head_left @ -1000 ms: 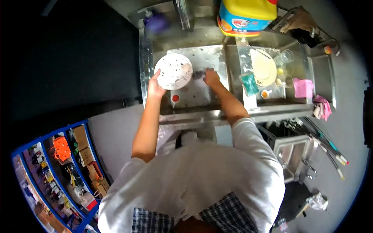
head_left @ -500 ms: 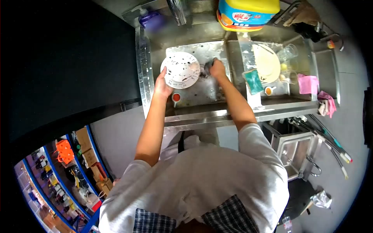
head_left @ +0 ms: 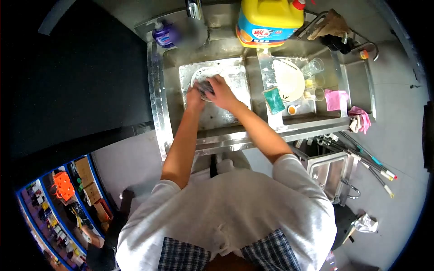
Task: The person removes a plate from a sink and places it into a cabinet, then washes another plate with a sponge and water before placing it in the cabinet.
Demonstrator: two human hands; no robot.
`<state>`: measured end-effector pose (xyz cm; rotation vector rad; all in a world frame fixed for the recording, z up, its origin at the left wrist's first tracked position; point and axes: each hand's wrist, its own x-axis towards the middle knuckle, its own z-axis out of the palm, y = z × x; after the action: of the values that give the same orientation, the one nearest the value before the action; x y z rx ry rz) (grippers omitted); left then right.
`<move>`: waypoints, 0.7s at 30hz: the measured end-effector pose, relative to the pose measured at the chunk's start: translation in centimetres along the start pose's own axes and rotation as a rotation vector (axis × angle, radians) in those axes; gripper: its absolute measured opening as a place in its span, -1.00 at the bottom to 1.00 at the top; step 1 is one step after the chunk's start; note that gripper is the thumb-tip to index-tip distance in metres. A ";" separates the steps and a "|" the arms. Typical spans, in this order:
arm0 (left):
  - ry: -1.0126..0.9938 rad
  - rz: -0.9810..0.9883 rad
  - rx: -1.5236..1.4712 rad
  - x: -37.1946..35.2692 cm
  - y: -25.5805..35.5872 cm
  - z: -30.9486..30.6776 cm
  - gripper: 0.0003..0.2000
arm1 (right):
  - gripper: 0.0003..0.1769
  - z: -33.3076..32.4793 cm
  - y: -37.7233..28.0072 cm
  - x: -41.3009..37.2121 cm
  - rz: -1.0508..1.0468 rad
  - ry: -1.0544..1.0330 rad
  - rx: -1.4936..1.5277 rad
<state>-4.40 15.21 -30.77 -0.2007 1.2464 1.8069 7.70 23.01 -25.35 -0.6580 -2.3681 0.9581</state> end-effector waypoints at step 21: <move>0.150 -0.017 0.637 0.0 -2.0 1.7 -0.50 | -0.72 -2.9 5.9 1.8 0.144 -0.043 -0.123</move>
<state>-2.31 16.78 -31.29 0.0164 1.8511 1.3145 9.54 29.24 -27.34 -0.8741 -2.4603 0.8993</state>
